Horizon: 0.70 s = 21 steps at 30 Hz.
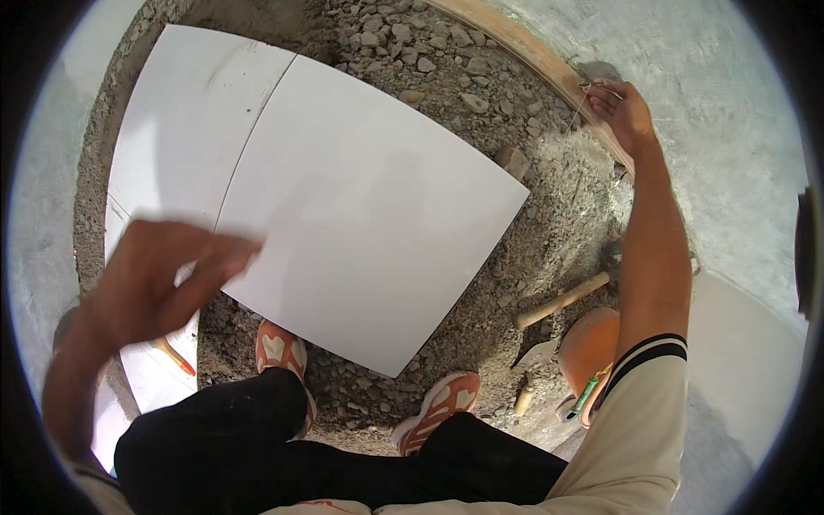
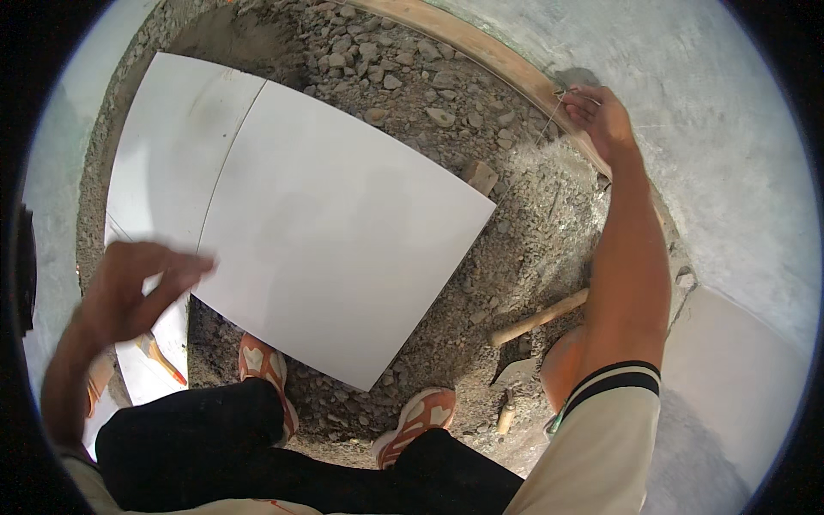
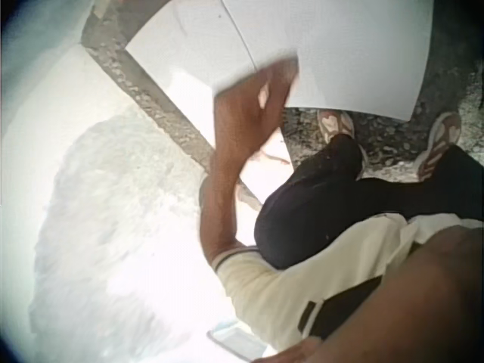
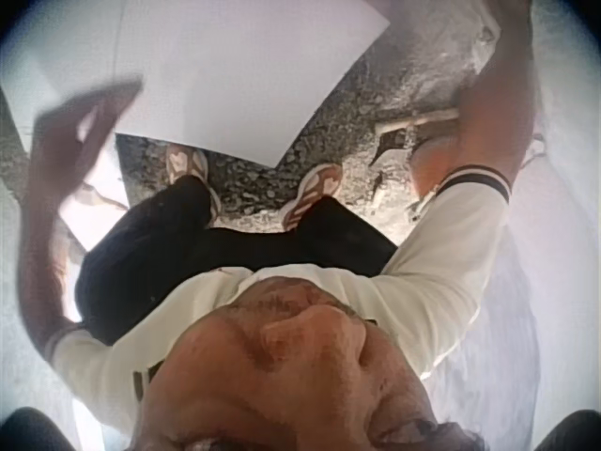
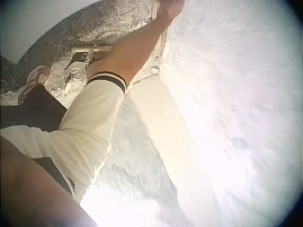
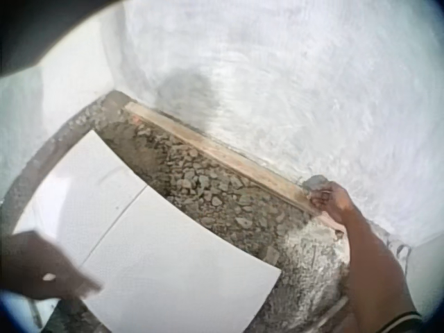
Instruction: The person installs white floor tiles by positioning them on a prepared surface, using a hammer to tap them into place, and adjusting alignment with a string line. The person also uses a trowel to spread mortar and a brush to clean the tiles.
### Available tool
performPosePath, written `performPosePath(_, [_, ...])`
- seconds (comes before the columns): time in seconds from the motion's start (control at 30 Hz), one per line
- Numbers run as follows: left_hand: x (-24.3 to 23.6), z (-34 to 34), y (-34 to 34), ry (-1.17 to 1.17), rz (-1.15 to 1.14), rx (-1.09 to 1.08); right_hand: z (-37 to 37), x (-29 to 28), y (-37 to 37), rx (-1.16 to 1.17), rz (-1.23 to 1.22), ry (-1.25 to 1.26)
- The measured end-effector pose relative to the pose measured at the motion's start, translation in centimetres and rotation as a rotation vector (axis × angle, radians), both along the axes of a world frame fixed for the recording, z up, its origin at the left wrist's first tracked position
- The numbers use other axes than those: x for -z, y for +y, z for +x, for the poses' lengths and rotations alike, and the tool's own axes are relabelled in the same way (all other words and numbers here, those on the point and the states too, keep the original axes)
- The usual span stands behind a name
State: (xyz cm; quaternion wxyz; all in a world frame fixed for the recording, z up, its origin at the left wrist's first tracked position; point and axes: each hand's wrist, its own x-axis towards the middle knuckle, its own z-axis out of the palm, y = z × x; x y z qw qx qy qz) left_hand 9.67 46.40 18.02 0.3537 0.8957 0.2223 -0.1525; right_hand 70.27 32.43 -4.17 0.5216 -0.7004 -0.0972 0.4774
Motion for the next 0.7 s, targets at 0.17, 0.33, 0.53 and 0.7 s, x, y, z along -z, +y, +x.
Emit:
performPosePath(0.17, [0.3,-7.9,-5.7,-0.099,-0.342,-0.556,-0.1,-4.9,2.8,-0.518,-0.395,-0.640])
performPosePath(0.33, [0.9,-12.4,-6.6,-0.060,-0.457,-0.716,-0.6,-5.2,6.1,-0.948,-0.634,-1.071])
performPosePath(0.53, [0.7,-14.1,-6.1,-0.036,-0.408,-0.684,-1.4,-3.6,6.8,-0.984,-0.637,-1.386])
performPosePath(0.7, [1.2,-14.6,-6.1,-0.035,-0.425,-0.699,-1.2,-3.7,7.1,-0.953,-0.713,-1.326])
